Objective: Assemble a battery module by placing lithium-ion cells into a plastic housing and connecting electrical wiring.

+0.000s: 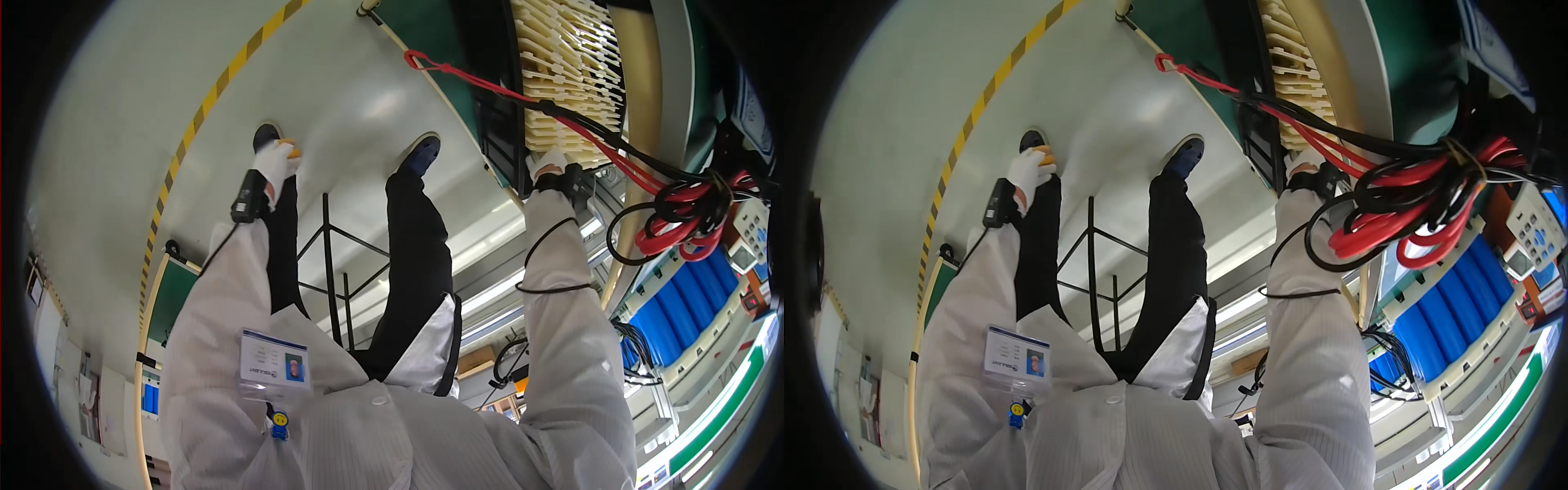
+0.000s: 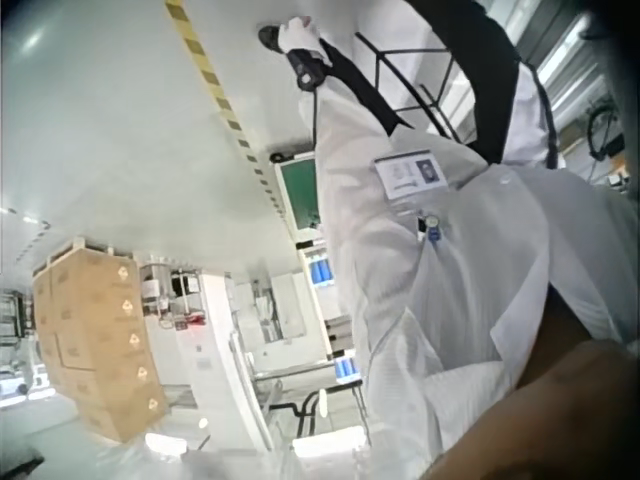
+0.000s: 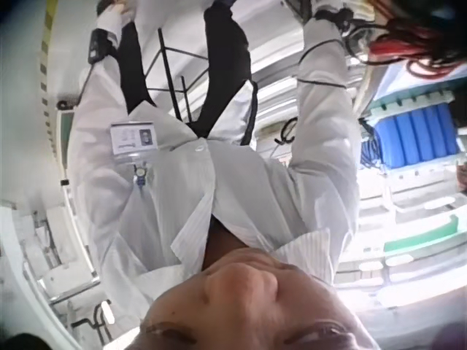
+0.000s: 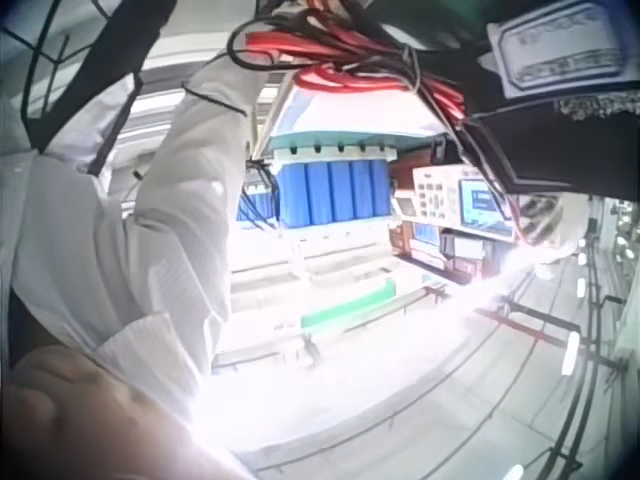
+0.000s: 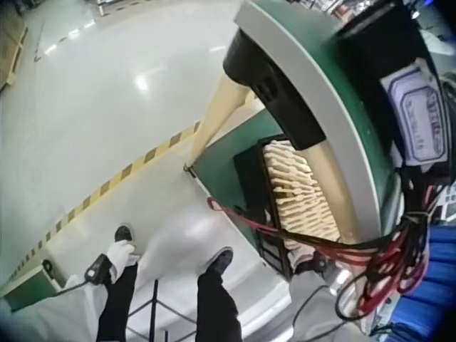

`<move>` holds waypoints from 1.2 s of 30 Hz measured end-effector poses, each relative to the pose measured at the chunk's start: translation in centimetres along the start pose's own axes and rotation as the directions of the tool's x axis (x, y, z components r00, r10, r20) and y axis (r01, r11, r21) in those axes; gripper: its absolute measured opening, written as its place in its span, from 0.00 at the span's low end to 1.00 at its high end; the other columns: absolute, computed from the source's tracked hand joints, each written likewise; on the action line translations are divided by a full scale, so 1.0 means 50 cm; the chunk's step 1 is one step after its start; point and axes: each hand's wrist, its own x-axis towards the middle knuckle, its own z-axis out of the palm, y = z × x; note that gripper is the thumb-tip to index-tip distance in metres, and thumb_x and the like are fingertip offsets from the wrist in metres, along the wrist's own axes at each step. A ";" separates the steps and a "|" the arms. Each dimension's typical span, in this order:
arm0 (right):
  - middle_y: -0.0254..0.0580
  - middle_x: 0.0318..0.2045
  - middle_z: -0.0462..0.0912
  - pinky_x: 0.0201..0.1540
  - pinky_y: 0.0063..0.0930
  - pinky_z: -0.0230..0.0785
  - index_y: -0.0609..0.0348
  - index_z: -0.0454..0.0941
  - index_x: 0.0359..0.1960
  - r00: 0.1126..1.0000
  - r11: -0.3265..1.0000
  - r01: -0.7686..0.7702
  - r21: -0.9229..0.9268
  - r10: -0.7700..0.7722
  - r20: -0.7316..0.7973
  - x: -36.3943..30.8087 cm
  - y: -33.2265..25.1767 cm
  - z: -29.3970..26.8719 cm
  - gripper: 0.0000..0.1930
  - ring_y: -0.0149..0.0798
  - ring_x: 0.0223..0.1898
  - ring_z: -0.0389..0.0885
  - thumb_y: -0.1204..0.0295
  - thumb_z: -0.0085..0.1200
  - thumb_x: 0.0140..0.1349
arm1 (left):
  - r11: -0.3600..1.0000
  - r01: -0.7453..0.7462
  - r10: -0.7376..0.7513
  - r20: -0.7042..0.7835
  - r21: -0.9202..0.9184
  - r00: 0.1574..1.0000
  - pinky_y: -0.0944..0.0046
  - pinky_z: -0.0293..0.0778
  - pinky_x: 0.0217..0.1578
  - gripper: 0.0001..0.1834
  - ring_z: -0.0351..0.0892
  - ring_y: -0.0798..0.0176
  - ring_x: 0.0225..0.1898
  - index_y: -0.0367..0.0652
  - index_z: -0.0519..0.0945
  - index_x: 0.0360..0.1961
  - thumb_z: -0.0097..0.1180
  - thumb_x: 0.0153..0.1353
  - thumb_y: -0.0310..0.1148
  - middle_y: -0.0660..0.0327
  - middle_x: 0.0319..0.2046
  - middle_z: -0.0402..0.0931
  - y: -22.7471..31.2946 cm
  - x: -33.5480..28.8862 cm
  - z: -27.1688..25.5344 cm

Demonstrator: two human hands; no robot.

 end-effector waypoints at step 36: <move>0.42 0.52 0.80 0.44 0.37 0.77 0.55 0.73 0.58 0.978 0.698 0.137 0.703 0.019 -0.210 -0.079 0.117 0.023 0.23 0.43 0.51 0.80 0.62 0.55 0.62 | 0.985 -0.140 0.105 0.292 0.101 0.951 0.71 0.73 0.37 0.15 0.80 0.69 0.36 0.42 0.79 0.52 0.51 0.68 0.33 0.60 0.41 0.81 0.039 -0.296 0.214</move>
